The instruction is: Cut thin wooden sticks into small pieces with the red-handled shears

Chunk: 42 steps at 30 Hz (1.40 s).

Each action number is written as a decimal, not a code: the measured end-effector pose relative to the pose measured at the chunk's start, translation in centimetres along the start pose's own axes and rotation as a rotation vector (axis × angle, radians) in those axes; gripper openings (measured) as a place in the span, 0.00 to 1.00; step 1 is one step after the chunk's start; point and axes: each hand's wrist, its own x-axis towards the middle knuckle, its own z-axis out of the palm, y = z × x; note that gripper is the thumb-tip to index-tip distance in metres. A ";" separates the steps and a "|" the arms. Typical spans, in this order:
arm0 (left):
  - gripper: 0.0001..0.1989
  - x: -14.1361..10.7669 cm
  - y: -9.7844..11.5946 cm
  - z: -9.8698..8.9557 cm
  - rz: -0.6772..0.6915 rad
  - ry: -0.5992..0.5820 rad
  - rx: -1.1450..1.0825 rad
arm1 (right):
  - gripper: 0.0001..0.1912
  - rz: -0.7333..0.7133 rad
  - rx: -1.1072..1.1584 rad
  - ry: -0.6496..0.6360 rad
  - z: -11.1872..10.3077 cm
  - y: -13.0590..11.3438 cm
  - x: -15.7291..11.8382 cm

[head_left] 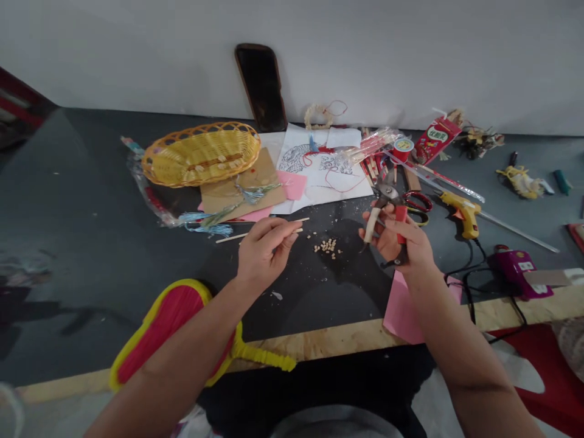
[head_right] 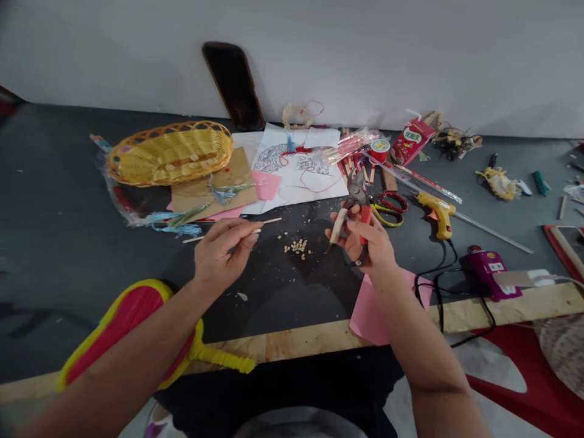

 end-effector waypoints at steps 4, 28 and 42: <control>0.09 0.1 0.4 -0.2 0.016 0.000 -0.048 | 0.09 -0.020 0.022 -0.054 0.0 0.0 -0.4; 0.17 0.0 2.5 -1.1 -0.678 -0.035 -0.649 | 0.17 -0.812 -1.572 -0.379 2.0 3.3 -3.1; 0.12 0.1 2.7 -1.4 -0.552 -0.129 -0.445 | 0.18 -0.768 -1.546 -0.414 2.2 3.7 -3.5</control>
